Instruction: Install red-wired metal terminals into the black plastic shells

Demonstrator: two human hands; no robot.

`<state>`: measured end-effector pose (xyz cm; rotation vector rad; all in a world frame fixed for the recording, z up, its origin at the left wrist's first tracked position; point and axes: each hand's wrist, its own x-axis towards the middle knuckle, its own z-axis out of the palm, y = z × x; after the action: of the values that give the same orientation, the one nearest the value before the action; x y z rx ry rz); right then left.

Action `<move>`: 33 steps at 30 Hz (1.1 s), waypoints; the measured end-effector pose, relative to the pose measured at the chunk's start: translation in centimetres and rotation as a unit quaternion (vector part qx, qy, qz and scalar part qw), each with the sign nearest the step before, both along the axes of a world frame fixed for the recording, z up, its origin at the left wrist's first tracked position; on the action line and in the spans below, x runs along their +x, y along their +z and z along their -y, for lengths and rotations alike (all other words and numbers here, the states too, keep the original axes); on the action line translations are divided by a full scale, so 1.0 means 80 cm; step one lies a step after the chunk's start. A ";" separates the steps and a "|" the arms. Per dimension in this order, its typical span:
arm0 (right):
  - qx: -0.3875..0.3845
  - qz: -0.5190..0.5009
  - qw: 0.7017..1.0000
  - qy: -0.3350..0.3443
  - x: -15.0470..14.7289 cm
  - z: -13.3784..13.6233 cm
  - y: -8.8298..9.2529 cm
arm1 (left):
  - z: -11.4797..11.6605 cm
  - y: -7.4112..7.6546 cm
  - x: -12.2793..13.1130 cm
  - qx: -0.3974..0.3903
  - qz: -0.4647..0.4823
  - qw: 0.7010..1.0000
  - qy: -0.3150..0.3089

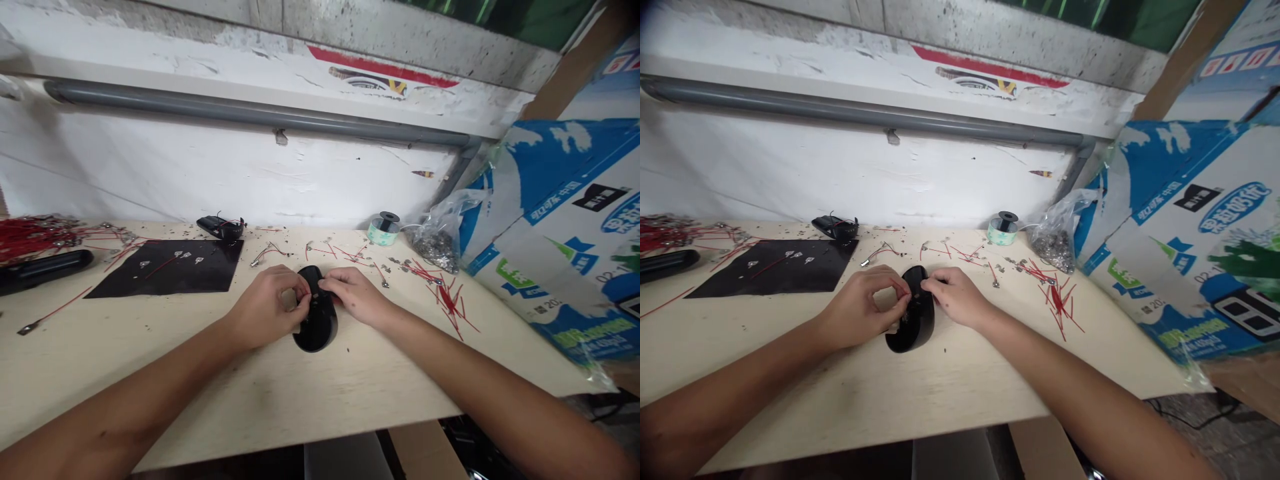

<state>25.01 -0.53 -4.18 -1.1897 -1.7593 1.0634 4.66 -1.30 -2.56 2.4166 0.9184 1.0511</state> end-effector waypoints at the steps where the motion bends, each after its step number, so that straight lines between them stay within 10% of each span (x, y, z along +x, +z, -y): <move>1: 0.001 0.002 1.000 -0.001 0.000 0.000 0.000 | 0.001 0.000 0.000 -0.008 0.003 1.000 0.001; 33: -0.008 -0.005 1.000 -0.008 -0.001 0.002 0.001 | 0.004 -0.013 0.010 -0.106 0.067 0.991 0.051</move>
<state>24.94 -0.69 -4.13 -1.2037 -1.7343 1.0742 5.46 -1.65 -3.60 2.1200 1.0587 1.0785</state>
